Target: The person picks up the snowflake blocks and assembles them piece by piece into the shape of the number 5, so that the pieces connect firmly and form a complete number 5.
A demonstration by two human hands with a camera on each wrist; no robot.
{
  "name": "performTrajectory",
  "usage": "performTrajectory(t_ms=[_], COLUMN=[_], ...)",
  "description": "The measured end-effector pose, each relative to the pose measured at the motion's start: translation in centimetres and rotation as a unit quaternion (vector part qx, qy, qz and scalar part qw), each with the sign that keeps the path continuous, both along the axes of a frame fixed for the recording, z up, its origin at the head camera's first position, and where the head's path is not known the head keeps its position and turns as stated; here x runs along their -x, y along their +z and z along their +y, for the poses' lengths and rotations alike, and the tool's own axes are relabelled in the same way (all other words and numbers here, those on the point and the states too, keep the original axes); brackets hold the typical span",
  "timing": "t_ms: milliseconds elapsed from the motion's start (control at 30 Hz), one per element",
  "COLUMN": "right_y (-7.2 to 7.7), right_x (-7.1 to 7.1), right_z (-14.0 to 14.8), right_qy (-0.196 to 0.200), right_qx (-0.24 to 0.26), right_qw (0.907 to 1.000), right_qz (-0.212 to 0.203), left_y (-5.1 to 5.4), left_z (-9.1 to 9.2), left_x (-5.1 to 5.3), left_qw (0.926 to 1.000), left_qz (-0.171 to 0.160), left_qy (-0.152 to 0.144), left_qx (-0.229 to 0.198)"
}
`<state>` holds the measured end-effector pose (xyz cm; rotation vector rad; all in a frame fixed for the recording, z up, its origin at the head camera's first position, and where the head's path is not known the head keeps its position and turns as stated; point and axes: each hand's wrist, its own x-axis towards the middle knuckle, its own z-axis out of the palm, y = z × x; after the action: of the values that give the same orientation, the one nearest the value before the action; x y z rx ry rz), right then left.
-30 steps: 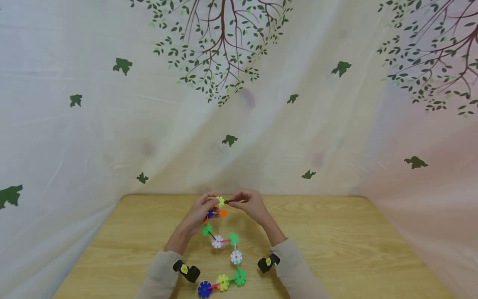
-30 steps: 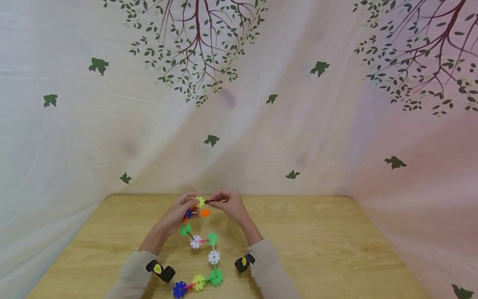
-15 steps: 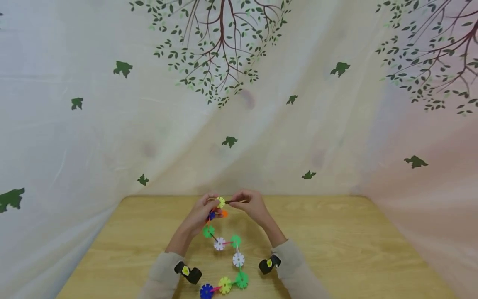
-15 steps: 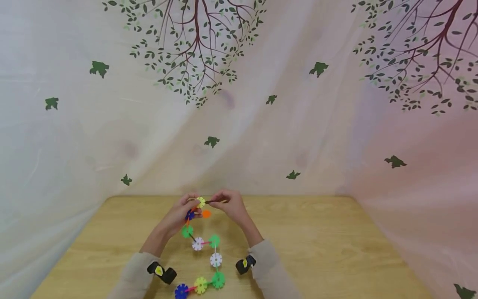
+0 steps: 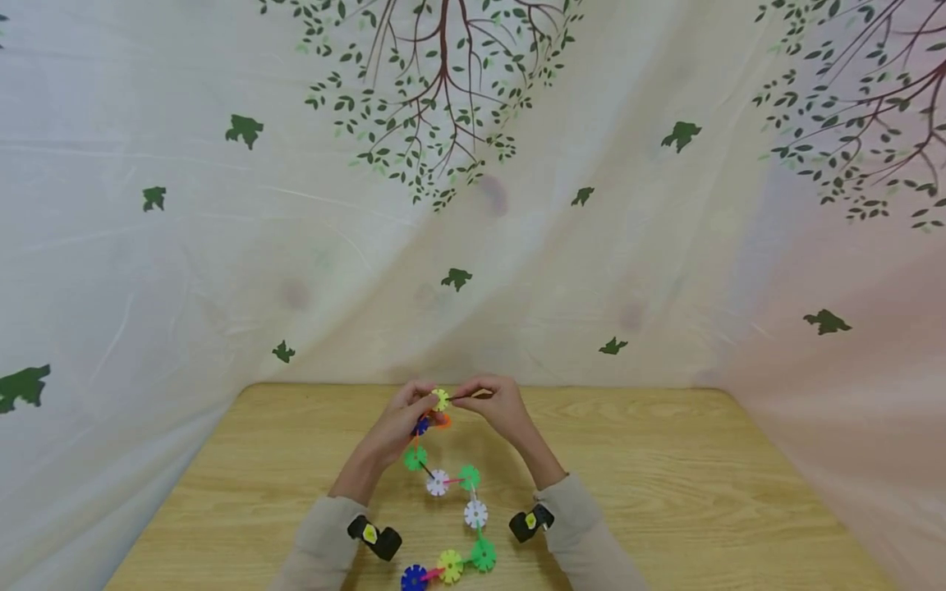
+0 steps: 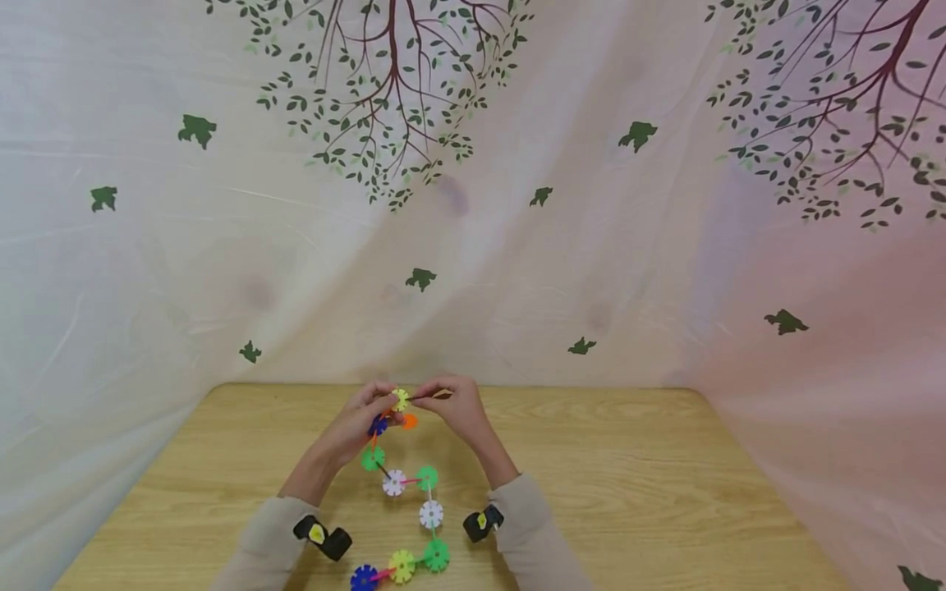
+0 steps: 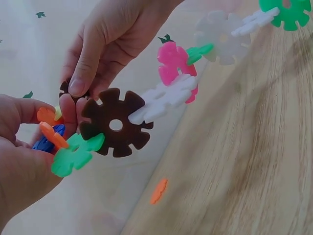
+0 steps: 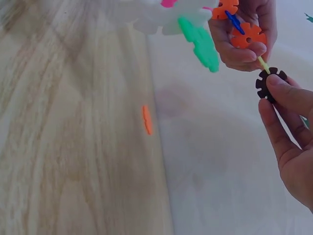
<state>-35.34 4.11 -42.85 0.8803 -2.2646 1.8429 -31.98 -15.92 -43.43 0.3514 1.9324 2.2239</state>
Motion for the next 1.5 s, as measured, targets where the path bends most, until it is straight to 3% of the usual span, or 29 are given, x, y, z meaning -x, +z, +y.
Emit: performTrajectory(t_ms=[333, 500, 667, 900, 1000, 1133, 1267, 1500], right_y=[-0.7, -0.7, -0.3, -0.2, -0.6, -1.5, -2.6, -3.1], right_x=[-0.2, -0.2, 0.1, 0.8, 1.4, 2.8, 4.4, 5.7], right_z=[-0.5, -0.4, 0.1, 1.1, 1.3, 0.8, 0.0, -1.1], right_qy=[-0.002, 0.004, 0.013, 0.027, 0.05, 0.097, 0.131, 0.137], right_qx=[0.02, 0.014, -0.031, -0.106, -0.143, -0.223, -0.282, -0.317], right_qw=[0.9997, 0.9999, 0.9994, 0.9938, 0.9869, 0.9652, 0.9461, 0.9343], right_qz=[0.012, 0.001, -0.009, -0.023, -0.055, -0.097, -0.089, -0.087], left_y=[-0.4, -0.7, -0.5, -0.5, -0.4, -0.4, -0.3, -0.4], left_z=[0.1, 0.1, -0.1, -1.0, -1.3, -1.5, -1.6, -1.5], left_x=[-0.1, 0.1, 0.2, 0.3, 0.3, 0.5, 0.6, 0.6], left_qw=[0.9998, 0.9999, 0.9999, 0.9981, 0.9974, 0.9969, 0.9963, 0.9969], left_qz=[-0.002, 0.003, -0.005, -0.033, -0.046, -0.056, -0.061, -0.06], left_qy=[0.02, 0.012, 0.007, 0.027, 0.038, 0.045, 0.049, 0.041], left_qx=[0.001, 0.002, 0.012, 0.045, 0.041, 0.034, 0.034, 0.029])
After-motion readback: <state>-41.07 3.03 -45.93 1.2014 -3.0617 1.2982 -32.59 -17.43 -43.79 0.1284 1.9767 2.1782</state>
